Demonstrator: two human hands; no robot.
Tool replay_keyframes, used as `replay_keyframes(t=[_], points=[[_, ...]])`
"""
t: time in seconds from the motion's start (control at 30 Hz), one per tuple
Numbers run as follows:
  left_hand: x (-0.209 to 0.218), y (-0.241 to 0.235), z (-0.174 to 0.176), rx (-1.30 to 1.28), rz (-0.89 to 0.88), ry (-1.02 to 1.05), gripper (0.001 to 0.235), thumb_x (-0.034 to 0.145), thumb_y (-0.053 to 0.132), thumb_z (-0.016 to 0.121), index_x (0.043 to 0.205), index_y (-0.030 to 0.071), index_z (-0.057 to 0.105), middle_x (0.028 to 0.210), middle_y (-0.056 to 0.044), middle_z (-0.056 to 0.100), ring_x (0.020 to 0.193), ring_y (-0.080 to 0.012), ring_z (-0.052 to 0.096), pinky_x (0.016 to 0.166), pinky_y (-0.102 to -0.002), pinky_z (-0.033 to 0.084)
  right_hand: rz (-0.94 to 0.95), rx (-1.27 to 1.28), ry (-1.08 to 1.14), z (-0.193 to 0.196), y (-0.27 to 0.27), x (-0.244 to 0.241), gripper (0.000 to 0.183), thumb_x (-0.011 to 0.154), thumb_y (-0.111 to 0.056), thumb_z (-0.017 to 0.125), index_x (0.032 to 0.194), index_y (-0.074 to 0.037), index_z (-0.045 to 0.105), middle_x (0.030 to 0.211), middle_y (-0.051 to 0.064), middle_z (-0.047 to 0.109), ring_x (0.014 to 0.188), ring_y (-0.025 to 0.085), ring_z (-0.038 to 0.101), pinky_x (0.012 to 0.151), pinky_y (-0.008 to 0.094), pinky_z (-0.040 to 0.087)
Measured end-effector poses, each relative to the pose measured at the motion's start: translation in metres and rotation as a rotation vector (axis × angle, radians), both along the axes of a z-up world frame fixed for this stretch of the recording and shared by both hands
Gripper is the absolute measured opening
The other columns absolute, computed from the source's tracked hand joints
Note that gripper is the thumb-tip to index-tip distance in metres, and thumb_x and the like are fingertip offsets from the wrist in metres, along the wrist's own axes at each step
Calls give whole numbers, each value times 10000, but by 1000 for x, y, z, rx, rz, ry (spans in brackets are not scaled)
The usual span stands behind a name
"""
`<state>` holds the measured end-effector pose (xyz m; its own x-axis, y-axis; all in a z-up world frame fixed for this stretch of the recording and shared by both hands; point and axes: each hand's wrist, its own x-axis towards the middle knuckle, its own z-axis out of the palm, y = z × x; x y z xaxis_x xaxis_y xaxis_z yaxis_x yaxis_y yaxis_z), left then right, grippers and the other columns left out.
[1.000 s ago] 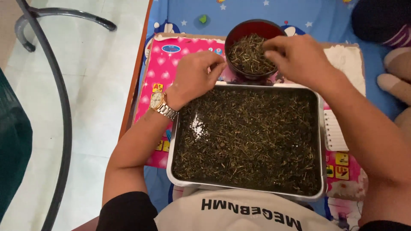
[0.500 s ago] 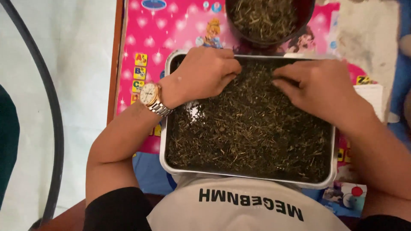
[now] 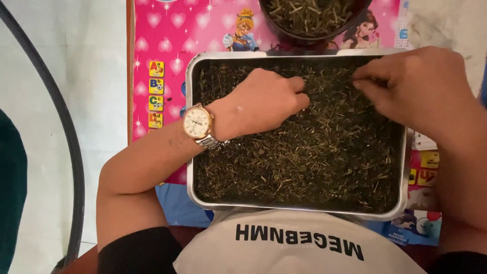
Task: Sorting through dried tea leaves on a tray to remove stems or debris and placing them into a bowl.
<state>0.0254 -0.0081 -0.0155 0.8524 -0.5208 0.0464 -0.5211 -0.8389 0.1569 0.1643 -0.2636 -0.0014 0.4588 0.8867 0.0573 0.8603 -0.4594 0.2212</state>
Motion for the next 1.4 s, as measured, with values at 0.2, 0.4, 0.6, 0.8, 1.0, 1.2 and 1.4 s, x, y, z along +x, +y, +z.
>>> replay_keyframes(t=[0.2, 0.4, 0.6, 0.8, 1.0, 1.2, 1.4], points=[[-6, -3, -1, 76, 9, 117, 112, 825, -14, 659, 889, 75, 679, 791, -64, 631, 563, -314, 663, 363, -487, 505, -168, -264, 163, 1, 18, -9, 238, 980, -552, 632, 1116, -433, 787, 843, -127, 802, 777, 208, 789, 501, 366, 541], [0, 9, 19, -144, 124, 29, 159, 890, -55, 532, 814, 82, 557, 701, -17, 549, 485, -150, 525, 363, -324, 448, -151, -297, 165, -4, 25, -15, 187, 961, -465, 579, 1023, -432, 752, 786, -45, 765, 807, 279, 761, 500, 407, 505], [10, -1, 34, -146, 302, -6, 130, 977, 43, 547, 864, 49, 609, 769, -79, 652, 590, -252, 645, 447, -425, 541, -143, -130, 190, 2, 20, -11, 126, 974, -443, 658, 1034, -361, 733, 867, -100, 769, 778, 223, 739, 521, 405, 535], [2, 3, 76, -117, 274, -61, 103, 953, 35, 524, 869, 56, 580, 712, -64, 611, 540, -264, 642, 403, -464, 535, -53, 85, 526, 13, 22, -13, 97, 857, -158, 731, 903, -209, 800, 688, -17, 755, 532, 181, 643, 568, 368, 496], [18, 27, 76, -159, 292, -308, 161, 909, -31, 550, 836, 98, 612, 679, -29, 619, 589, -223, 634, 399, -380, 496, -63, 225, 771, 13, 29, -13, 170, 866, -67, 790, 1029, -91, 828, 882, 73, 813, 639, 173, 732, 680, 343, 606], [3, 31, 49, -121, 265, -247, 107, 949, 128, 613, 844, 120, 634, 746, -38, 631, 628, -325, 644, 388, -492, 466, 125, 340, 491, -16, 22, -4, 227, 984, -100, 885, 1207, -126, 852, 936, 56, 791, 722, 167, 702, 735, 338, 574], [-25, 48, 26, -82, 240, -149, 128, 952, 142, 651, 828, 116, 643, 769, -35, 649, 680, -339, 666, 399, -502, 467, 301, 276, 11, -22, 56, -12, 156, 1105, -291, 748, 1238, -312, 825, 929, -92, 717, 728, 194, 711, 450, 377, 466]])
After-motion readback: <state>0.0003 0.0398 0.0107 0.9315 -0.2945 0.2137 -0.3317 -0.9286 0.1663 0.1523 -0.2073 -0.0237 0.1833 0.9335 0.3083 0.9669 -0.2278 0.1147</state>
